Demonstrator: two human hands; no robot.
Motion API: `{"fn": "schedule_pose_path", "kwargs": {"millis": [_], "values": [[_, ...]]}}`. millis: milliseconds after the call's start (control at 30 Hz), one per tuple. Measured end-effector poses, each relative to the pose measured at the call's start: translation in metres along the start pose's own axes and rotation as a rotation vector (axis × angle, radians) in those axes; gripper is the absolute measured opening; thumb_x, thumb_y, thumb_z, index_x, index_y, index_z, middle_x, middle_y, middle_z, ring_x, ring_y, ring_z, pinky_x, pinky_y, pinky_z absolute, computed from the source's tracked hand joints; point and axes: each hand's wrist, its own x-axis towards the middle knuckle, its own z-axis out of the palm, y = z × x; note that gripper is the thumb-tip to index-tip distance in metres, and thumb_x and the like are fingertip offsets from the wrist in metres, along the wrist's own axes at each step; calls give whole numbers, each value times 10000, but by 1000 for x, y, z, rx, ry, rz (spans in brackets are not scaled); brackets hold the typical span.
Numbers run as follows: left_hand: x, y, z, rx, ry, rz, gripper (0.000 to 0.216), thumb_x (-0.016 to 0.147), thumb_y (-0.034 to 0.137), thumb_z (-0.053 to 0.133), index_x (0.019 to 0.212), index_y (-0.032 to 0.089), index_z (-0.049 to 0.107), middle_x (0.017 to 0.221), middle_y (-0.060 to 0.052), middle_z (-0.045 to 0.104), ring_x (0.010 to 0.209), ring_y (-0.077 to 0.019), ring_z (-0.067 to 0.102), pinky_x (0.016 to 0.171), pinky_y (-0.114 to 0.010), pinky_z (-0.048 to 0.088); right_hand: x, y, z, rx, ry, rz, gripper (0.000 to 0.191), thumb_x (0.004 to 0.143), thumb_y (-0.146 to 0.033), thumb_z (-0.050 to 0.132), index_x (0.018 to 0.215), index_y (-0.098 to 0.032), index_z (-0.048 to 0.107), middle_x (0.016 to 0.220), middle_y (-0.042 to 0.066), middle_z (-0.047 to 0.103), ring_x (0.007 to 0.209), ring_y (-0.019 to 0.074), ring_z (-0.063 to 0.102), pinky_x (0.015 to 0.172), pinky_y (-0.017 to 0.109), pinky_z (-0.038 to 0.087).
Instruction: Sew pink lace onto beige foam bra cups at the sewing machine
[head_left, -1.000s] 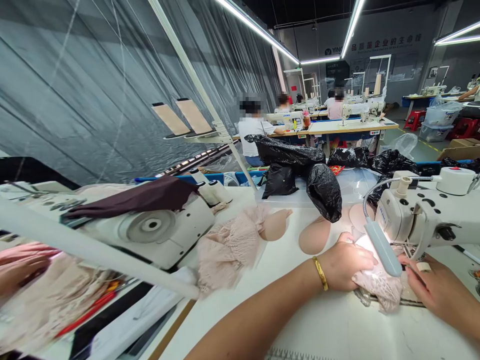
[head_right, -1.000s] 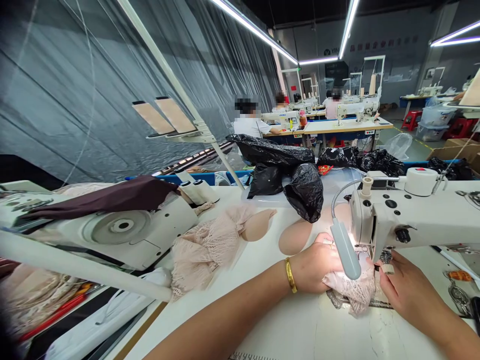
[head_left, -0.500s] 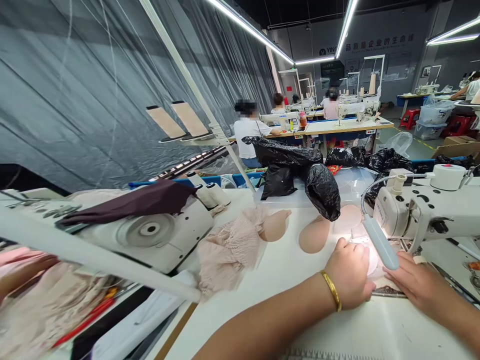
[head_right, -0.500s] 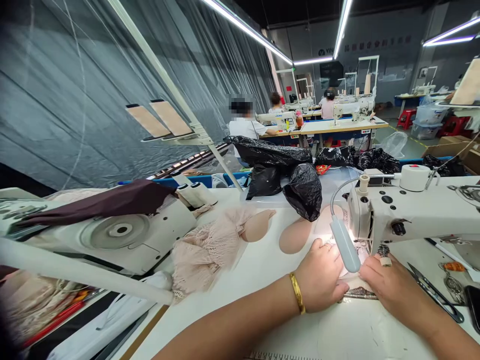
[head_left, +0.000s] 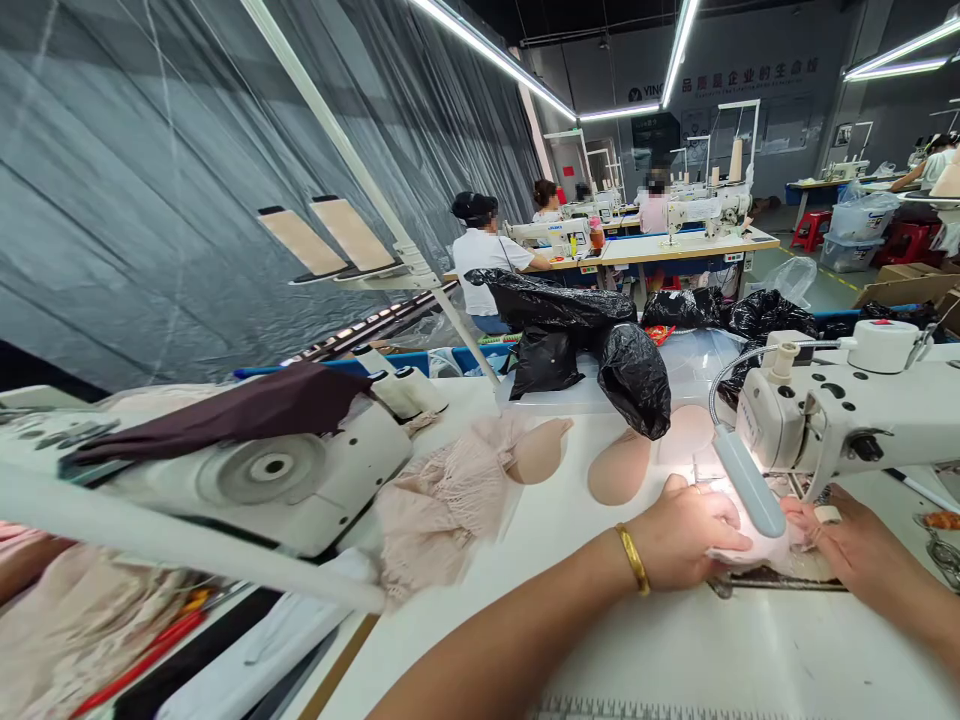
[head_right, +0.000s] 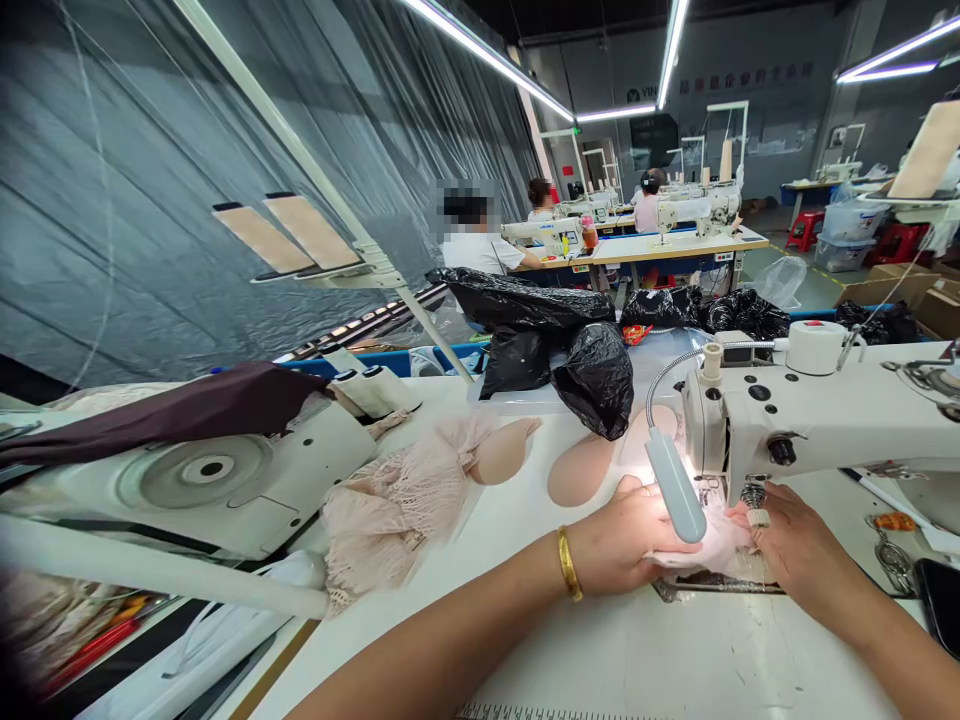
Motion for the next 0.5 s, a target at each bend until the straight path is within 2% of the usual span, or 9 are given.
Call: {"fn": "schedule_pose_path", "kwargs": {"millis": [67, 100, 167, 233, 267, 333, 400, 500], "values": [[5, 0, 10, -42, 79, -30, 167, 1009, 296, 625, 1035, 270, 787, 1163, -18, 768, 1063, -235, 682, 866, -355, 396, -1, 0, -6, 70, -69, -1, 500, 1089, -352, 331, 1033, -291, 824, 1084, 76, 816, 1102, 319, 740, 984, 488, 603], [7, 0, 13, -79, 114, -45, 168, 1013, 328, 636, 1013, 262, 790, 1118, -11, 776, 1038, -224, 688, 889, -360, 398, -3, -2, -10, 112, -111, 0, 454, 1091, -411, 368, 1111, -303, 809, 1112, 73, 811, 1122, 328, 730, 985, 505, 598], [8, -1, 15, -149, 160, -81, 183, 1016, 384, 657, 1046, 255, 784, 1080, 0, 784, 1020, -207, 696, 932, -361, 399, -6, -8, -14, 179, -198, 6, 374, 1026, -544, 554, 1276, -335, 737, 1231, 68, 777, 1202, 350, 687, 1004, 513, 582], [7, -3, 15, -188, 170, -101, 177, 1016, 374, 658, 1049, 246, 776, 1047, 7, 793, 1005, -195, 705, 952, -356, 399, -8, -18, -15, 189, -265, -10, 483, 930, -538, 714, 1369, -343, 662, 1334, 74, 727, 1264, 362, 641, 1036, 503, 556], [6, -4, 14, -194, 161, -95, 175, 1017, 368, 654, 1032, 242, 775, 1038, 8, 797, 994, -192, 709, 952, -355, 400, -8, -22, -14, 166, -272, -21, 447, 932, -459, 718, 1357, -334, 659, 1330, 77, 723, 1247, 353, 645, 1029, 490, 552], [4, -5, 14, -185, 134, -48, 163, 1017, 323, 637, 1009, 243, 779, 1046, 9, 809, 980, -194, 718, 943, -362, 400, -7, -24, -10, 87, -244, -47, 315, 951, -223, 600, 1236, -307, 706, 1207, 72, 753, 1110, 310, 684, 964, 450, 560], [2, -5, 14, -151, 107, 8, 165, 988, 230, 626, 1037, 249, 783, 1104, 6, 817, 983, -203, 725, 942, -381, 393, -5, -15, -5, -7, -179, -89, 392, 878, -48, 482, 1046, -284, 746, 1009, 62, 761, 974, 284, 683, 881, 417, 560], [0, -3, 13, -72, 79, 58, 250, 887, 115, 635, 1051, 239, 777, 1210, -6, 802, 1005, -223, 720, 955, -419, 379, -5, 11, -5, -107, -80, -139, 384, 837, -4, 448, 836, -257, 736, 828, 73, 722, 914, 296, 670, 853, 434, 548]]}}
